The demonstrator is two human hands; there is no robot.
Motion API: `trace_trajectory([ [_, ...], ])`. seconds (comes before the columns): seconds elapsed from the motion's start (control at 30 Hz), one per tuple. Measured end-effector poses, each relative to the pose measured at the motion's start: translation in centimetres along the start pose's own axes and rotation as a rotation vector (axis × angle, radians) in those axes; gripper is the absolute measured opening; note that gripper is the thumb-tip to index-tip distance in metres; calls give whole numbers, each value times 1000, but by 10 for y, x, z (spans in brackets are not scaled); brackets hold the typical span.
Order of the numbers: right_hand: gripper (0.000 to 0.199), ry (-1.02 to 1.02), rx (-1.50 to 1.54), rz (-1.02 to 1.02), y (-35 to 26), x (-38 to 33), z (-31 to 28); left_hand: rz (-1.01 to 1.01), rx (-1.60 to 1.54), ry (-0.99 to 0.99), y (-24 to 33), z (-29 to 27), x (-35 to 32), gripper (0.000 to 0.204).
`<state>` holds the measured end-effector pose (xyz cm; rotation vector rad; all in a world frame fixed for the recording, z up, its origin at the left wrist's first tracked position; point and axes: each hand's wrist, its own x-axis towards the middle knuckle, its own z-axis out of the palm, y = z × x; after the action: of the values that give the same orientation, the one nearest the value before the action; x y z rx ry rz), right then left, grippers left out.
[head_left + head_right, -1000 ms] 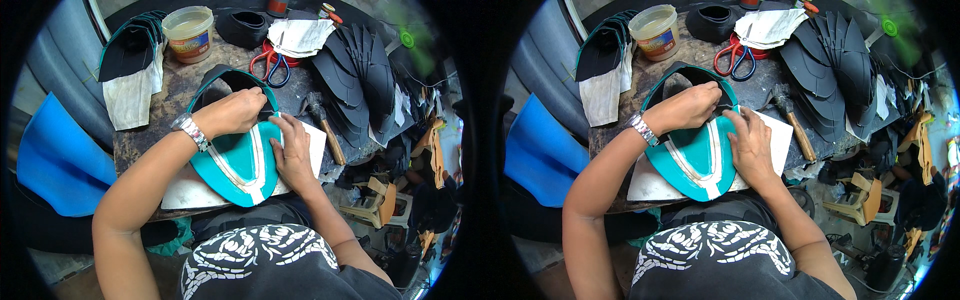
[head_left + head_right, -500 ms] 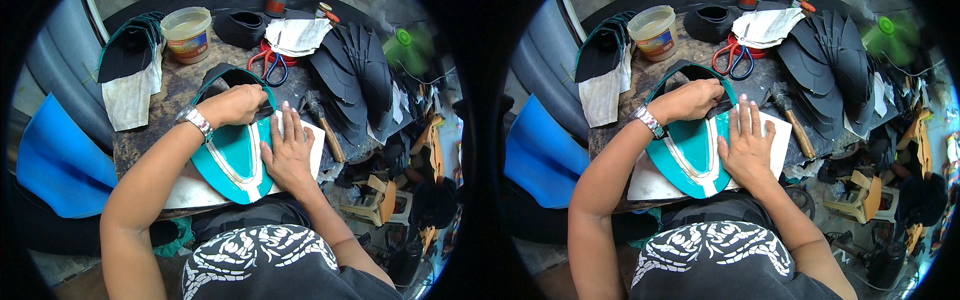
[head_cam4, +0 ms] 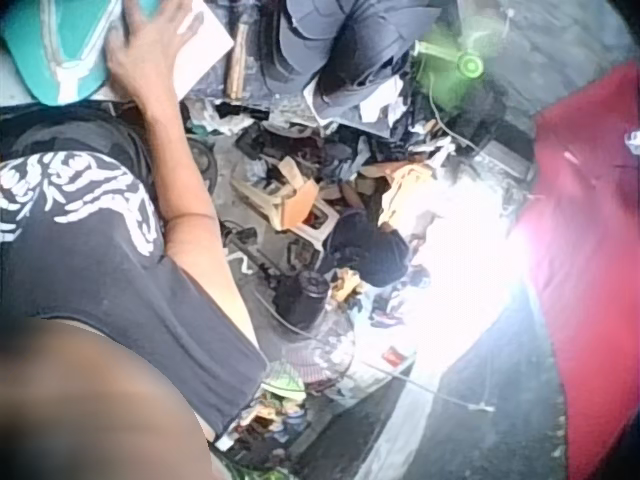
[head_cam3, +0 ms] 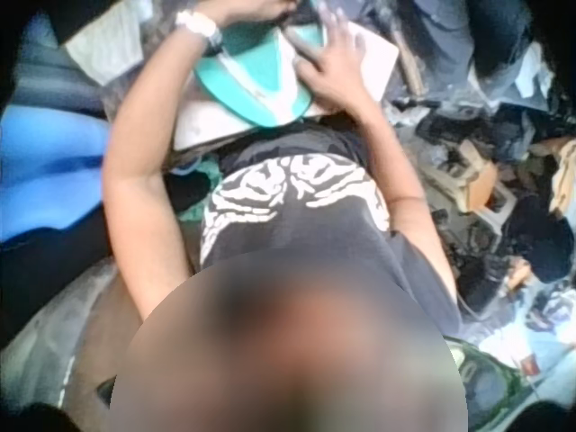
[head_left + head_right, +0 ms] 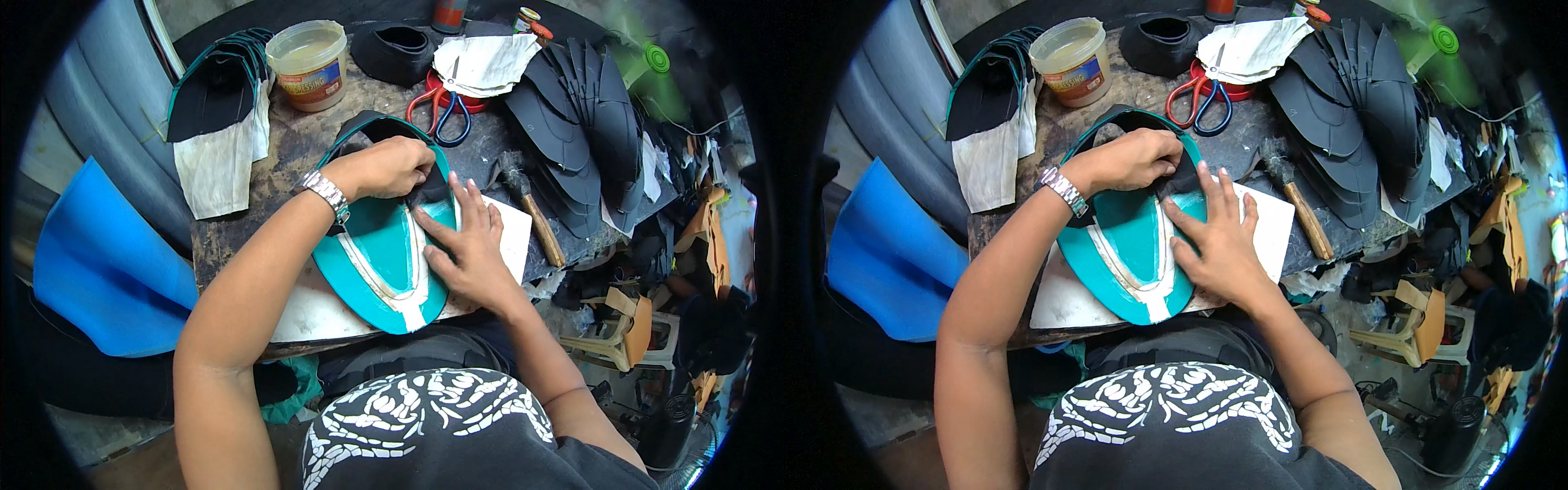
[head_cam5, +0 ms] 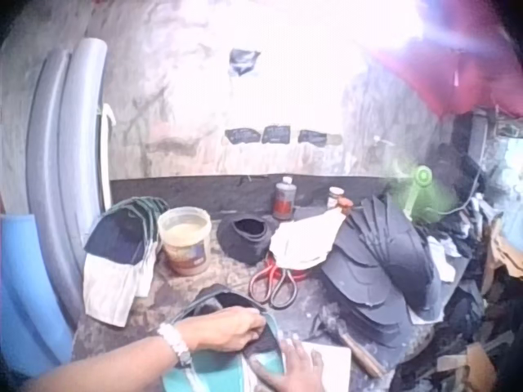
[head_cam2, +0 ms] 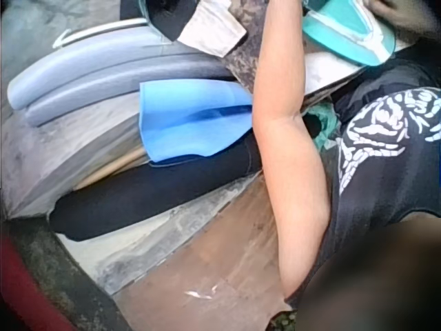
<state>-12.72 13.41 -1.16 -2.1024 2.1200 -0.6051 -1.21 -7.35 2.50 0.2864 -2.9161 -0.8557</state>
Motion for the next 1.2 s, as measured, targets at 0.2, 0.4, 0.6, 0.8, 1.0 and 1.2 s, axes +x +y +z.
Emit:
trace_trajectory([
  [0.2,54,50,108,57,0,0,1,-42,-141,27,14,-8,-29,24],
  [0.4,57,28,56,64,-1,0,6,19,-18,295,27,25,-46,26],
  [0.6,56,31,19,33,-3,1,4,-150,-159,280,12,22,-31,15],
  [0.8,38,130,164,48,0,3,0,-35,-51,311,35,-3,-37,20],
  [1.0,46,219,161,100,14,8,-21,-121,420,428,79,4,-118,33],
  [1.2,60,226,289,-139,-3,-1,-18,-203,380,357,98,40,-138,57],
])
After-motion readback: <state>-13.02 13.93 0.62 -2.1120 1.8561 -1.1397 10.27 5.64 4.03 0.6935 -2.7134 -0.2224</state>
